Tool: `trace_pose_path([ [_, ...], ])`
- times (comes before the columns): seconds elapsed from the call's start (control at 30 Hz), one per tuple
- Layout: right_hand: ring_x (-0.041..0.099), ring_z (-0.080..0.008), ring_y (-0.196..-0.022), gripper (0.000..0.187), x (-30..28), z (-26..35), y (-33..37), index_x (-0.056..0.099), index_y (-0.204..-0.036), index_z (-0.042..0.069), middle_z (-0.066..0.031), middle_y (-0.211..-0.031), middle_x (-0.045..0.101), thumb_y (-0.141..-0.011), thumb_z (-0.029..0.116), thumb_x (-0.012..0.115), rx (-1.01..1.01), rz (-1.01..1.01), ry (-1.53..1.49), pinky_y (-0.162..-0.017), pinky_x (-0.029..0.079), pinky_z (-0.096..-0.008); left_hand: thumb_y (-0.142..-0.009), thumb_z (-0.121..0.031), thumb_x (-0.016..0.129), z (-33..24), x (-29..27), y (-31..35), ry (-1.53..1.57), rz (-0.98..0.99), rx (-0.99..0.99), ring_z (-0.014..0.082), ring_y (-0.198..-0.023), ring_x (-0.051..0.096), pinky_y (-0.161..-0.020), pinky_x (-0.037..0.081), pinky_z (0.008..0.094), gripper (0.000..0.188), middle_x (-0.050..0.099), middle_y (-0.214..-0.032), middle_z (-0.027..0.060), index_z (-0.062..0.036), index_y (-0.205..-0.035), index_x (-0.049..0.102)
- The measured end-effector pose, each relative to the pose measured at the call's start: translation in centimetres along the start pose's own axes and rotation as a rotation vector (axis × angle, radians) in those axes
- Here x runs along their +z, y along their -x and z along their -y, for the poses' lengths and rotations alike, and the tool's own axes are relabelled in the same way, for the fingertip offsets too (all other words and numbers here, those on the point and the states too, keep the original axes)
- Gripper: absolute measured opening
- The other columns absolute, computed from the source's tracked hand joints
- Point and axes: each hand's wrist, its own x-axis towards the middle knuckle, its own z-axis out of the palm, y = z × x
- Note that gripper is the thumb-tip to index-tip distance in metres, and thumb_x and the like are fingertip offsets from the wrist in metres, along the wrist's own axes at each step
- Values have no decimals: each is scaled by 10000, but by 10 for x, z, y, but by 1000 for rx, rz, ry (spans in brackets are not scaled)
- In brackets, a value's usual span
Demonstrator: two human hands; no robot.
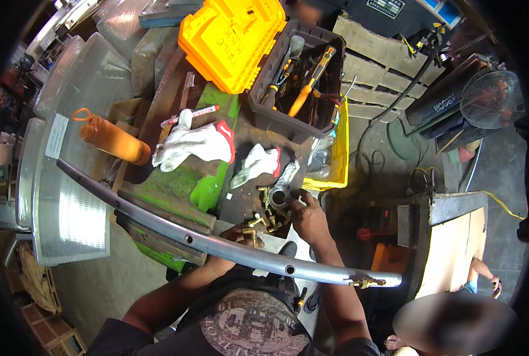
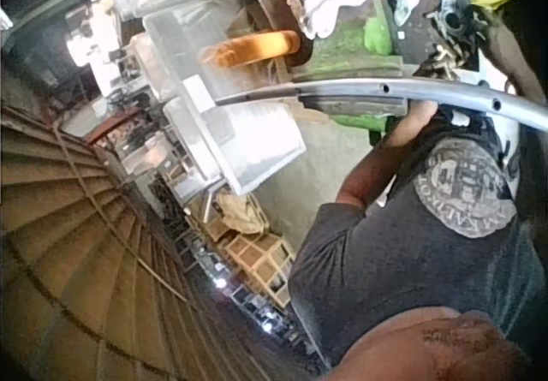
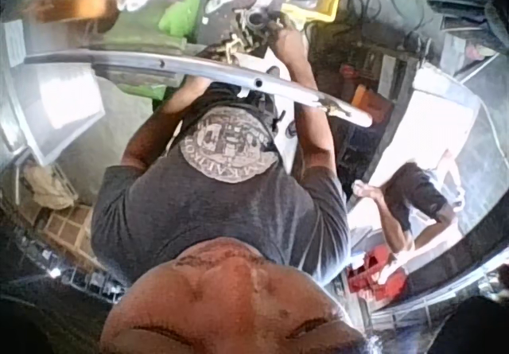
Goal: The person wraps white thread seal tape around the threaded ends of small brass pipe fittings. They repeatedly pick up a fitting, wrap the tape, and place the wrapped fitting onto a metal pipe resting on a green vise.
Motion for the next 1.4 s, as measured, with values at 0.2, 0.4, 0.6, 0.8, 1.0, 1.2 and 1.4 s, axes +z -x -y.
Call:
trace_pose_path([
  [0.2, 604, -378, -1112, 379, 3, -3, -21, 727, -1124, 134, -133, -1268, 619, -767, 249, 776, -48, 89, 82, -969, 498, -452, -916, -73, 661, 26, -18, 1, -547, -195, 154, 205, -849, 653, -815, 517, 356, 439, 662, -944, 84, -27, -1325, 507],
  [0.4, 643, -282, -1041, 228, 13, -21, -11, 682, -1069, 42, -127, -1116, 671, -848, 71, 728, -90, -89, -400, -918, 508, -374, -1029, -126, 520, 12, -3, 32, -774, -169, 81, 121, -871, 594, -728, 512, 273, 399, 610, -1027, 56, -33, -1407, 428],
  [0.6, 580, -78, -787, 133, 6, -21, 43, 633, -1065, 52, 12, -852, 638, -943, 42, 684, 218, -47, -1079, -704, 488, -280, -1027, -77, 505, 21, 39, 50, -516, -143, -53, 110, -834, 596, -694, 507, 266, 428, 619, -972, 46, -101, -1435, 376],
  [0.8, 603, -121, -894, 175, -15, -20, 193, 577, -981, 41, -76, -1055, 650, -869, -89, 610, 257, 37, -1217, -789, 485, -272, -1000, -51, 549, 36, 95, 69, -510, 177, 24, 118, -916, 629, -751, 506, 262, 662, 691, -1121, 122, -110, -1529, 155],
  [1.0, 630, -182, -880, 284, -88, 18, 283, 559, -798, 31, -197, -1265, 611, -745, 99, 830, -24, -311, -764, -665, 519, -295, -974, -14, 605, 32, 179, 89, -306, 547, -171, 189, -1037, 658, -891, 522, 325, 733, 667, -1152, 159, -106, -1539, 145],
  [1.2, 592, -272, -1071, 349, -138, 30, 333, 574, -943, 40, -217, -1202, 587, -737, 132, 840, 26, -487, -929, -904, 476, -389, -980, -1, 584, 29, 228, 105, -336, 755, -307, 200, -1069, 642, -913, 522, 351, 381, 665, -1132, 165, -50, -1278, 352],
  [1.4, 571, -394, -1182, 636, -181, 36, 354, 527, -1264, -1, -226, -1268, 553, -688, 106, 775, -247, -302, -518, -978, 482, -410, -1007, -55, 569, 35, 237, 125, -423, 790, -342, 165, -1053, 632, -861, 517, 315, 350, 647, -1137, 124, -43, -1314, 401],
])
